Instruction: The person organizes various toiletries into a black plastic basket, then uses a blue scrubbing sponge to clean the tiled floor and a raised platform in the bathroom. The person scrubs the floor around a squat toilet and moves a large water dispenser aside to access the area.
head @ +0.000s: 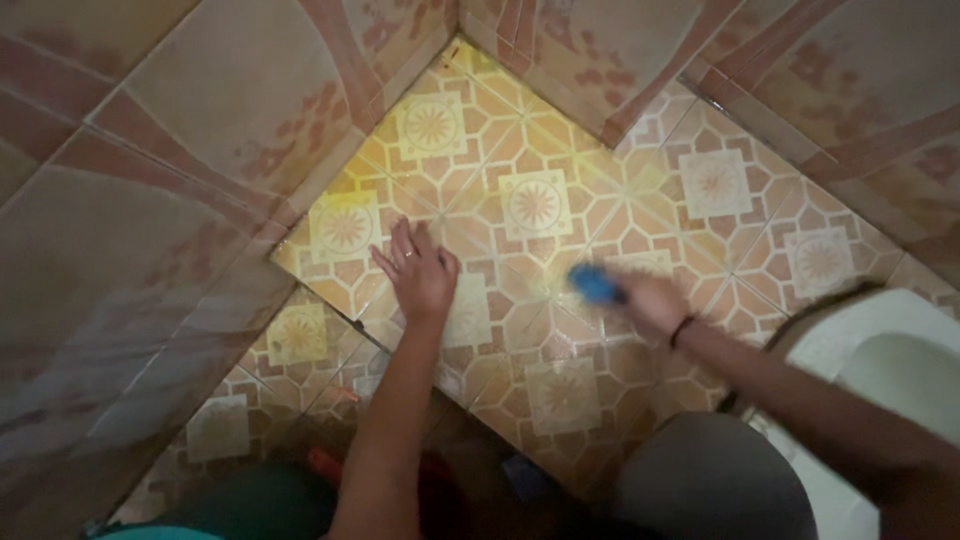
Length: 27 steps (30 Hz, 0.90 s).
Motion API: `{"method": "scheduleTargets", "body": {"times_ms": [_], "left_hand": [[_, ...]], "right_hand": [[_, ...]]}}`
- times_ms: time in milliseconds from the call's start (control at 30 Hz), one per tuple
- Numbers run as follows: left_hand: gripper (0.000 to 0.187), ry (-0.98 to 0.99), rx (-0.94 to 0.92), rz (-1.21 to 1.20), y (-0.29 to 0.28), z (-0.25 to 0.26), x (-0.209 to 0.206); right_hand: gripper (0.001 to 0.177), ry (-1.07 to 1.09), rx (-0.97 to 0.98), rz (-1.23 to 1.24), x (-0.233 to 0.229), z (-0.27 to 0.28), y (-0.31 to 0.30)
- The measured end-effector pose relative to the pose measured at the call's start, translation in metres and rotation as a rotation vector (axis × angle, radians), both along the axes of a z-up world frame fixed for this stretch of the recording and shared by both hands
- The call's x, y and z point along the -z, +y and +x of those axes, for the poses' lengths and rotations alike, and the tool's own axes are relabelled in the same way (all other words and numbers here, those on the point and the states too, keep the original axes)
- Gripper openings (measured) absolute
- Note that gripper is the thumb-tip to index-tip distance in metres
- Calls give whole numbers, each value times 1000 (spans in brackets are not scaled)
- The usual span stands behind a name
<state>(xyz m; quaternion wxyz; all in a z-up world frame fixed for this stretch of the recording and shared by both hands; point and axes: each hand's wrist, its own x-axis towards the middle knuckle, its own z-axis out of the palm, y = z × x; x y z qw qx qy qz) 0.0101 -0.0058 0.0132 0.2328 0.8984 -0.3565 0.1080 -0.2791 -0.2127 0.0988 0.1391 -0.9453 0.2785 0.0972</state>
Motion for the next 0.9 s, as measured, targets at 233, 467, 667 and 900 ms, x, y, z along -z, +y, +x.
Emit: {"method": "scheduleTargets", "body": {"times_ms": [233,467,667,900], "left_hand": [[58,27,-12,7,-2,2,7],[57,45,-17,-14,-1,-1,11],[55,6,-37,-24,-3,-3,6],[56,82,-18,-18,-1,-2,3]], "right_hand": [[62,-247,509,-109,-13,7,-122],[53,78,367,642,2,50,23],[63,-119,294,29,-11,147,-62],[56,-74,-157,44,22,164,-1]]}}
